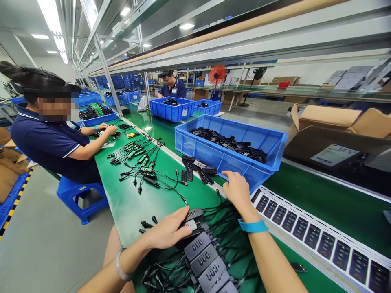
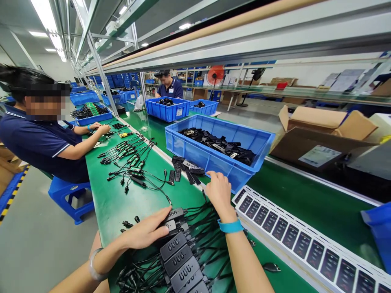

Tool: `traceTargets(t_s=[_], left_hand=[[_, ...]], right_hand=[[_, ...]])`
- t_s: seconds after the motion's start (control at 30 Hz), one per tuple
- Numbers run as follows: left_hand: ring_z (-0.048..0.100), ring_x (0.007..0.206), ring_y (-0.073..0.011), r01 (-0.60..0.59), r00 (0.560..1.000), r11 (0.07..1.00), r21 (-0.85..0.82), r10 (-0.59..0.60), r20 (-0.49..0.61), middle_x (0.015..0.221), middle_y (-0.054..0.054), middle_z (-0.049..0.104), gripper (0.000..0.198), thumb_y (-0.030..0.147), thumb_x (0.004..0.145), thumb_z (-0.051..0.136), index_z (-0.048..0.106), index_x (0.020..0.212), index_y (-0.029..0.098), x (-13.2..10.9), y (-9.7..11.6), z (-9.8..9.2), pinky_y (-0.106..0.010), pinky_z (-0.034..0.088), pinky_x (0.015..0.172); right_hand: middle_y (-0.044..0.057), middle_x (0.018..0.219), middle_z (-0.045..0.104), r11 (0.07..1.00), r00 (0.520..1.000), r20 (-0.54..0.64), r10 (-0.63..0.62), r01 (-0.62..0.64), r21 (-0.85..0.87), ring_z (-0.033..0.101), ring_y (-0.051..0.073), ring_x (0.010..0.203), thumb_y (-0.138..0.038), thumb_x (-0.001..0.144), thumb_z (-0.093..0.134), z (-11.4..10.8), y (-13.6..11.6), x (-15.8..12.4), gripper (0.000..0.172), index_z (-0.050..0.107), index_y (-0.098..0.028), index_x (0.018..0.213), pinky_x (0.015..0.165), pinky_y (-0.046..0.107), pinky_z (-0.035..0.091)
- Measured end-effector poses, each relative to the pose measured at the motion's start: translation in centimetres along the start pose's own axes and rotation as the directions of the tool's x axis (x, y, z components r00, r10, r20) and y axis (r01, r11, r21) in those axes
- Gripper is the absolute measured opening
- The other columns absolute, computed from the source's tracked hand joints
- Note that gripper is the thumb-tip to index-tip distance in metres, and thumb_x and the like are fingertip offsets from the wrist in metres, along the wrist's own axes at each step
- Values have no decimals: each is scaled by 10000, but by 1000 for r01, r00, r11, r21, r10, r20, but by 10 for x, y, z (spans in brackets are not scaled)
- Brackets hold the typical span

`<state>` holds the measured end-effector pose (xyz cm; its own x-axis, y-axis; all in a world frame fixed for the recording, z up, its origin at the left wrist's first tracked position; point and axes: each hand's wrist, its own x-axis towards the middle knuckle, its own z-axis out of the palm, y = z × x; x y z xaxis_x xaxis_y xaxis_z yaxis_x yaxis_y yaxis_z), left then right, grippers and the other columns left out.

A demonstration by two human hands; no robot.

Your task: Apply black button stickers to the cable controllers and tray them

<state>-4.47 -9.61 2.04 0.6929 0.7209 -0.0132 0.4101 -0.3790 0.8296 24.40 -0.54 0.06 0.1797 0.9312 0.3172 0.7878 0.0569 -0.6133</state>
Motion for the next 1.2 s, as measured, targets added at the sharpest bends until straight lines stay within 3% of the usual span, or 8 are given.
traceTargets(t_s=[0.17, 0.23, 0.37, 0.6, 0.73, 0.87, 1.0, 1.2], left_hand=[[327, 1420, -249, -78, 996, 994, 79, 75, 37, 1557, -104, 317, 622, 410, 936, 491, 303, 1497, 217, 6, -12, -8, -406, 287, 1158], [423, 1358, -236, -14, 990, 961, 277, 53, -134, 1472, -107, 462, 508, 332, 932, 495, 432, 1425, 226, 18, -24, -27, -389, 340, 1125], [430, 1300, -298, 307, 877, 824, 477, -50, -478, 1353, -204, 501, 492, 47, 832, 431, 497, 1314, 123, 38, -59, -78, -497, 310, 1091], [527, 1067, -309, 492, 782, 717, 493, -115, -613, 1078, -152, 592, 294, 68, 790, 495, 579, 1058, 155, 31, -89, -120, -465, 385, 938], [536, 1073, -311, 449, 775, 755, 477, -64, -628, 1043, -133, 622, 161, 173, 863, 502, 624, 964, 197, 26, -82, -124, -452, 357, 968], [555, 1069, -300, 391, 731, 842, 372, -38, -682, 1062, -135, 629, 150, 247, 893, 491, 608, 971, 196, 24, -68, -120, -417, 387, 937], [589, 780, -203, 301, 701, 944, 132, -125, -703, 971, -70, 622, 285, 327, 848, 584, 537, 1097, 198, 23, -52, -106, -337, 446, 767], [440, 509, -78, 141, 844, 907, -396, -319, -431, 709, -8, 537, 439, 534, 825, 604, 622, 980, 123, 20, -25, -80, -201, 290, 438]], right_hand=[[111, 1271, 628, 975, 970, 175, -169, 190, -112, 534, 318, 1174, -234, 834, 571, 32, 2, -11, 301, 718, -274, 1094, 903, 448, 434], [123, 1278, 634, 963, 959, 200, -198, 229, -143, 553, 319, 1167, -224, 855, 552, 39, 3, -13, 323, 703, -259, 1139, 913, 470, 437], [115, 1062, 732, 945, 952, 191, -240, 274, -177, 647, 279, 1008, -176, 884, 484, 36, 3, -11, 288, 736, -208, 1020, 892, 425, 466], [83, 966, 702, 978, 983, 75, -167, 175, -114, 653, 244, 796, -124, 809, 466, 23, -9, -11, 487, 595, -216, 1270, 686, 333, 480], [102, 915, 643, 993, 994, 54, -96, 92, 67, 608, 223, 753, -145, 724, 504, 20, -20, -13, 330, 717, -184, 972, 692, 322, 447], [99, 847, 652, 965, 999, 42, 10, -21, 260, 570, 211, 682, -213, 699, 481, 15, -30, -8, 168, 634, -190, 761, 641, 333, 437], [55, 750, 690, 832, 986, 119, 116, -162, 530, 511, 166, 526, -277, 699, 438, 5, -43, -7, 222, 561, -197, 866, 470, 273, 369], [-25, 619, 551, 497, 958, 228, 173, -285, 820, 428, 119, 513, -264, 625, 478, -12, -64, -14, 433, 616, -171, 1024, 451, 231, 348]])
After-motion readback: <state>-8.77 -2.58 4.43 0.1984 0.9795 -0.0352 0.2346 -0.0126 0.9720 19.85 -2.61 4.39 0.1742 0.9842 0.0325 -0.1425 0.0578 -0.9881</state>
